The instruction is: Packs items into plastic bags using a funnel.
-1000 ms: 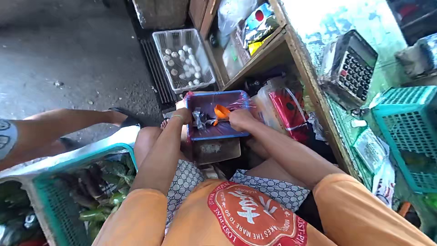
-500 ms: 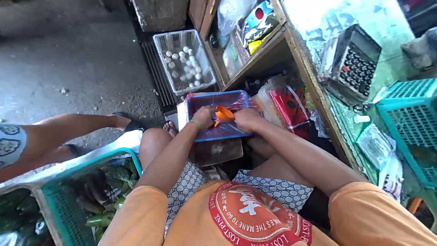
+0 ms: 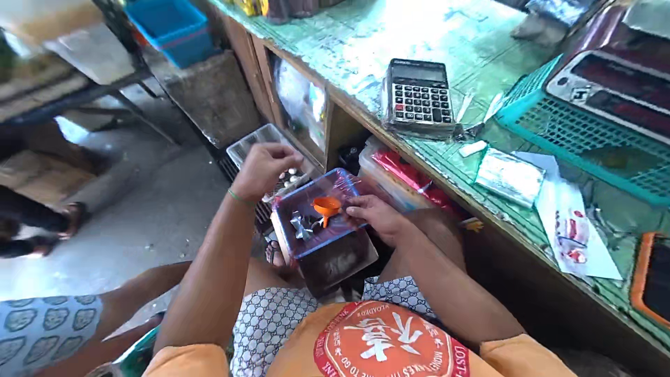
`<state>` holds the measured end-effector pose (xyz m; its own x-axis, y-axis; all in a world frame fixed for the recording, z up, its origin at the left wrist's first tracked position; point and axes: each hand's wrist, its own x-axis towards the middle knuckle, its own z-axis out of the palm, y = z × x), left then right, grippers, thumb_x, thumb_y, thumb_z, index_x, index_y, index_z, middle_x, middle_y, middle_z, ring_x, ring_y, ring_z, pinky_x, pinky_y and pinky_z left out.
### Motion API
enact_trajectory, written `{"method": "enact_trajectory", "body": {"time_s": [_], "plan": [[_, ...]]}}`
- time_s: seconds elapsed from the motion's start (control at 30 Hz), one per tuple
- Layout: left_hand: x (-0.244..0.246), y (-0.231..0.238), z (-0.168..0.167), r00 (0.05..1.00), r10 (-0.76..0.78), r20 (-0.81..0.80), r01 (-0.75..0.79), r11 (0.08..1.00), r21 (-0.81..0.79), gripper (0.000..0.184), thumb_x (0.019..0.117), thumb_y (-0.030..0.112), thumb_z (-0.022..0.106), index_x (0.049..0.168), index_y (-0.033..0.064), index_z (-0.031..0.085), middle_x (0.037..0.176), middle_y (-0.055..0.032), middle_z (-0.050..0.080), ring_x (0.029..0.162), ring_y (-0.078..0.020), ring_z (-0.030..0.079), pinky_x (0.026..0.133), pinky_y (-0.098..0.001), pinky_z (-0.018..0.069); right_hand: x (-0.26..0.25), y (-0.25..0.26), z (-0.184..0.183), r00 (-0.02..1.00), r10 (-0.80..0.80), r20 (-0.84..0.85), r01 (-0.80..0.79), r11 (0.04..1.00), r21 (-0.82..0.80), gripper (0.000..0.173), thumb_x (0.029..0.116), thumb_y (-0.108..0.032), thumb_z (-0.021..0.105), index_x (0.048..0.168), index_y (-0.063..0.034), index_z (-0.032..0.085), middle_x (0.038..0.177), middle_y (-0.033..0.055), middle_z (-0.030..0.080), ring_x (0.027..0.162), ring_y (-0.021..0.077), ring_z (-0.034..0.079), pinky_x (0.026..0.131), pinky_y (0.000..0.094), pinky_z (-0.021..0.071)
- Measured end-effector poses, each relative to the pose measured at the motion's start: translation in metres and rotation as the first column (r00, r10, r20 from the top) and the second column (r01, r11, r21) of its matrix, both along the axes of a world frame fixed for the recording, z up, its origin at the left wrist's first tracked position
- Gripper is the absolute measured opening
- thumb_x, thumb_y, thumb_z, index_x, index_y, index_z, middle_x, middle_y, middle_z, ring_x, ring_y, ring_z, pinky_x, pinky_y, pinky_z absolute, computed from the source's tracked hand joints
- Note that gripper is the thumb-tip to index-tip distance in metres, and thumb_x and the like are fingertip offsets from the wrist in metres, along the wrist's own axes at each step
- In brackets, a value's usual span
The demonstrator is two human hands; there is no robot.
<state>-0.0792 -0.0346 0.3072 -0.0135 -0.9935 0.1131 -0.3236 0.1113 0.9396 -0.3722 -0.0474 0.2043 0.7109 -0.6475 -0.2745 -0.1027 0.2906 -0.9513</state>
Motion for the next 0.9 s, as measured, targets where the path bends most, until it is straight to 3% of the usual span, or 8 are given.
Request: {"method": "enact_trajectory", "body": {"time_s": [0.17, 0.27, 0.33, 0.5, 0.57, 0.7, 0.8, 0.9], "plan": [[-0.027, 0.027, 0.115, 0.949, -0.018, 0.314, 0.089, 0.973, -0.214, 0.005, 0.0923, 0.013, 0.073, 0.089, 0.0089, 0.074, 0.081, 0.0024, 0.073, 0.071, -0.0045, 0.067, 0.067, -0.0247, 0.0580, 0.037, 0.011, 0.009, 0.957, 0.110, 0.268, -0.076, 0.988, -0.136, 0.024, 0.1019, -0.013, 0.060, 0.119, 0.0022, 0.069, 0.109, 0.0096, 0.074, 0.096, 0.0181, 0.071, 0.085, 0.0356, 0.0607], [-0.037, 0.044, 0.138, 0.926, -0.170, 0.337, 0.243, 0.952, -0.187, 0.007, 0.0927, 0.011, 0.071, 0.087, 0.0072, 0.073, 0.081, 0.0015, 0.071, 0.071, -0.0049, 0.066, 0.067, -0.0227, 0.0578, 0.042, 0.010, 0.008, 0.952, 0.107, 0.286, -0.049, 0.979, -0.200, 0.036, 0.0987, -0.013, 0.064, 0.132, -0.0006, 0.062, 0.120, 0.0103, 0.070, 0.101, 0.0177, 0.070, 0.087, 0.0350, 0.0595], [-0.037, 0.049, 0.141, 0.891, -0.166, 0.423, 0.243, 0.961, -0.133, 0.004, 0.0924, 0.010, 0.071, 0.090, 0.0077, 0.073, 0.085, 0.0010, 0.072, 0.077, -0.0060, 0.068, 0.072, -0.0245, 0.0598, 0.041, 0.012, 0.004, 0.975, -0.023, 0.221, 0.061, 0.984, -0.165, 0.037, 0.0996, -0.014, 0.063, 0.135, -0.0030, 0.060, 0.118, 0.0103, 0.070, 0.100, 0.0184, 0.069, 0.086, 0.0362, 0.0589], [-0.039, 0.050, 0.132, 0.810, -0.042, 0.585, 0.119, 0.988, -0.094, 0.005, 0.0928, 0.016, 0.073, 0.090, 0.0126, 0.075, 0.085, 0.0032, 0.071, 0.078, -0.0055, 0.068, 0.073, -0.0269, 0.0588, 0.039, 0.029, 0.007, 0.894, -0.432, 0.117, 0.430, 0.902, 0.043, 0.018, 0.1049, -0.015, 0.057, 0.109, -0.0001, 0.066, 0.092, 0.0099, 0.069, 0.079, 0.0170, 0.067, 0.069, 0.0309, 0.0566], [-0.040, 0.050, 0.129, 0.820, -0.035, 0.571, 0.124, 0.985, -0.117, 0.003, 0.0914, 0.015, 0.074, 0.090, 0.0121, 0.074, 0.086, 0.0031, 0.072, 0.079, -0.0058, 0.069, 0.075, -0.0268, 0.0598, 0.040, 0.039, 0.018, 0.896, -0.404, 0.183, 0.362, 0.905, 0.225, 0.028, 0.1096, -0.018, 0.046, 0.105, 0.0005, 0.067, 0.088, 0.0074, 0.069, 0.074, 0.0144, 0.066, 0.067, 0.0289, 0.0564], [-0.051, 0.071, 0.110, 0.831, -0.127, 0.541, 0.245, 0.958, -0.151, 0.004, 0.0887, 0.013, 0.074, 0.089, 0.0095, 0.073, 0.094, -0.0002, 0.071, 0.089, -0.0121, 0.068, 0.080, -0.0341, 0.0596, 0.062, 0.060, 0.031, 0.914, -0.271, 0.302, 0.037, 0.797, 0.603, 0.059, 0.1131, -0.042, 0.022, 0.120, -0.0012, 0.064, 0.101, 0.0093, 0.074, 0.087, 0.0185, 0.071, 0.075, 0.0352, 0.0588], [-0.056, 0.111, 0.063, 0.837, -0.245, 0.489, 0.307, 0.950, -0.050, 0.007, 0.0902, 0.018, 0.073, 0.092, 0.0126, 0.076, 0.104, 0.0007, 0.074, 0.103, -0.0137, 0.069, 0.090, -0.0377, 0.0584, 0.073, 0.062, 0.026, 0.843, -0.417, 0.341, 0.031, 0.669, 0.742, 0.053, 0.1135, -0.037, 0.026, 0.119, -0.0001, 0.063, 0.103, 0.0119, 0.074, 0.088, 0.0210, 0.073, 0.076, 0.0373, 0.0612], [-0.067, 0.153, 0.000, 0.862, -0.268, 0.431, 0.298, 0.955, -0.002, 0.008, 0.0921, 0.022, 0.072, 0.090, 0.0168, 0.078, 0.105, 0.0060, 0.075, 0.103, -0.0103, 0.067, 0.091, -0.0345, 0.0561, 0.069, 0.060, 0.025, 0.811, -0.523, 0.260, 0.136, 0.601, 0.787, 0.040, 0.1131, -0.027, 0.034, 0.118, 0.0003, 0.063, 0.096, 0.0092, 0.072, 0.081, 0.0184, 0.072, 0.076, 0.0356, 0.0611]]}}
